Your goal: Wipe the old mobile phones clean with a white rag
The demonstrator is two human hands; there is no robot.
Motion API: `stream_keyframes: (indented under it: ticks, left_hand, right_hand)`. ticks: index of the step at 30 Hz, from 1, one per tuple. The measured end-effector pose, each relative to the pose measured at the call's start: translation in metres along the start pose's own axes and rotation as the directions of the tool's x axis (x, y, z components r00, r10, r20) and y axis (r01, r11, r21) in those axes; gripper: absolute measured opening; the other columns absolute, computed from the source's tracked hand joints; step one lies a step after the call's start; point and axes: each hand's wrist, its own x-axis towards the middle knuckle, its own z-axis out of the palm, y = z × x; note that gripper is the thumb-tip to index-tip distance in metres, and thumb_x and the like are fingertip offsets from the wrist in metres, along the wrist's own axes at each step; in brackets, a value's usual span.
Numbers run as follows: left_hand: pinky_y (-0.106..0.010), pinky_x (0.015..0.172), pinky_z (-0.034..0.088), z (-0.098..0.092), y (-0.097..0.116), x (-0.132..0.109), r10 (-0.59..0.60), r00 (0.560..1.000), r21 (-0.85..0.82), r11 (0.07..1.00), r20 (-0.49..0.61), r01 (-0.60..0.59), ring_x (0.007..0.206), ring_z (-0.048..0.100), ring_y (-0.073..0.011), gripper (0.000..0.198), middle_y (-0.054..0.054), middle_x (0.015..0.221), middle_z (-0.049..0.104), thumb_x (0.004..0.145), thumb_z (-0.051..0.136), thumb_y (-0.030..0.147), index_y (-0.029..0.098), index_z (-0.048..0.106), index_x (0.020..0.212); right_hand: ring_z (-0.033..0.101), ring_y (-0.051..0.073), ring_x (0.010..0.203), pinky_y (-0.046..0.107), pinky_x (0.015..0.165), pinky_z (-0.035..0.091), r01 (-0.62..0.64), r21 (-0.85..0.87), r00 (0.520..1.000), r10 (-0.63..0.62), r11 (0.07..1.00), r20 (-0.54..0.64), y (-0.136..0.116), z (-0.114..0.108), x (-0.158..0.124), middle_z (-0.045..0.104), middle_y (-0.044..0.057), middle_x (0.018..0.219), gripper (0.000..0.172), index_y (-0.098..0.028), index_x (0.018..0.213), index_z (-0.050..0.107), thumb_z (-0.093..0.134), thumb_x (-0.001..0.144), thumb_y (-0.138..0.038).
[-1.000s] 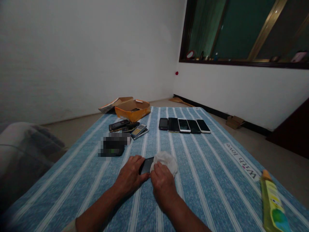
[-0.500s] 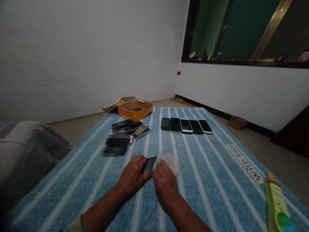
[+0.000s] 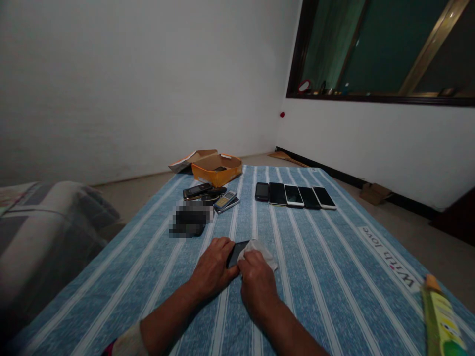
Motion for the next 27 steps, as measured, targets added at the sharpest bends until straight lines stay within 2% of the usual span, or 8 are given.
stream_keyframes:
  ticks: [2, 4, 7, 10, 13, 18, 22, 27]
  left_hand:
    - [-0.039, 0.088, 0.045, -0.002, -0.002, -0.001, 0.023, 1.000, -0.017, 1.000, 0.016, -0.023, 0.098, 0.051, -0.0274, 0.021, -0.009, 0.103, 0.057, 0.081, 0.063, 0.027, 0.016, 0.059, 0.098]
    - [-0.039, 0.090, 0.044, -0.005, -0.005, -0.002, 0.054, 0.998, -0.047, 0.997, 0.034, -0.053, 0.099, 0.051, -0.0275, 0.023, -0.009, 0.104, 0.057, 0.081, 0.061, 0.026, 0.016, 0.059, 0.102]
    - [-0.039, 0.091, 0.044, -0.011, -0.009, -0.002, 0.106, 0.992, -0.106, 0.989, 0.065, -0.098, 0.100, 0.050, -0.0271, 0.026, -0.009, 0.105, 0.057, 0.079, 0.061, 0.024, 0.016, 0.059, 0.104]
    - [-0.040, 0.090, 0.044, -0.014, -0.015, -0.002, 0.132, 0.987, -0.152, 0.981, 0.091, -0.117, 0.100, 0.050, -0.0269, 0.033, -0.008, 0.106, 0.057, 0.076, 0.063, 0.023, 0.017, 0.058, 0.108]
    - [-0.040, 0.091, 0.044, -0.015, -0.020, -0.002, 0.142, 0.984, -0.185, 0.975, 0.105, -0.121, 0.101, 0.050, -0.0265, 0.039, -0.007, 0.108, 0.056, 0.074, 0.064, 0.022, 0.017, 0.056, 0.112]
    - [-0.040, 0.093, 0.043, -0.017, -0.020, -0.001, 0.117, 0.985, -0.206, 0.974, 0.123, -0.090, 0.104, 0.051, -0.0267, 0.045, -0.007, 0.111, 0.057, 0.071, 0.068, 0.019, 0.017, 0.056, 0.114]
    - [-0.040, 0.092, 0.044, -0.019, -0.018, -0.002, 0.109, 0.988, -0.207, 0.975, 0.110, -0.084, 0.103, 0.052, -0.0264, 0.041, -0.007, 0.109, 0.060, 0.070, 0.067, 0.015, 0.018, 0.058, 0.110]
    - [-0.042, 0.092, 0.045, -0.011, -0.020, -0.004, 0.106, 0.993, -0.212, 0.973, 0.057, -0.091, 0.102, 0.054, -0.0274, 0.055, -0.009, 0.113, 0.063, 0.070, 0.067, 0.015, 0.016, 0.052, 0.123]
  right_hand:
    - [0.058, 0.022, 0.093, 0.031, 0.083, 0.048, -0.032, 0.059, 0.995, 0.026, 0.998, 0.098, -0.008, -0.009, 0.005, 0.063, 0.008, 0.093, 0.023, -0.017, 0.084, 0.066, 0.050, 0.078, -0.001]
    - [0.058, 0.020, 0.097, 0.029, 0.087, 0.047, -0.027, 0.147, 0.979, -0.003, 0.989, 0.202, -0.010, -0.019, 0.008, 0.061, 0.008, 0.101, 0.026, -0.017, 0.091, 0.066, 0.049, 0.077, -0.002]
    - [0.058, 0.017, 0.102, 0.027, 0.091, 0.046, -0.005, 0.279, 0.959, -0.075, 0.960, 0.272, -0.003, -0.027, 0.012, 0.059, 0.007, 0.112, 0.032, -0.019, 0.097, 0.067, 0.047, 0.077, -0.002]
    - [0.057, 0.017, 0.109, 0.027, 0.093, 0.045, 0.007, 0.333, 0.970, -0.087, 0.943, 0.227, 0.009, -0.023, 0.014, 0.060, 0.006, 0.115, 0.037, -0.020, 0.091, 0.070, 0.046, 0.074, 0.002]
    - [0.057, 0.019, 0.109, 0.030, 0.093, 0.046, 0.032, 0.308, 0.986, -0.081, 0.951, 0.146, 0.017, -0.015, 0.013, 0.065, 0.007, 0.111, 0.035, -0.020, 0.088, 0.072, 0.048, 0.077, 0.003]
    - [0.057, 0.022, 0.107, 0.033, 0.090, 0.049, 0.064, 0.141, 0.991, -0.079, 0.988, 0.106, 0.017, -0.016, 0.010, 0.067, 0.009, 0.109, 0.035, -0.018, 0.103, 0.069, 0.049, 0.082, 0.001]
    - [0.056, 0.024, 0.110, 0.035, 0.092, 0.049, 0.068, -0.033, 0.994, -0.065, 0.997, 0.091, 0.015, -0.017, 0.005, 0.065, 0.012, 0.113, 0.036, -0.016, 0.108, 0.068, 0.049, 0.083, 0.002]
    - [0.058, 0.026, 0.099, 0.038, 0.085, 0.052, 0.169, -0.113, 0.985, -0.170, 0.979, 0.005, 0.014, 0.000, 0.001, 0.066, 0.014, 0.102, 0.027, -0.012, 0.105, 0.067, 0.051, 0.086, -0.002]
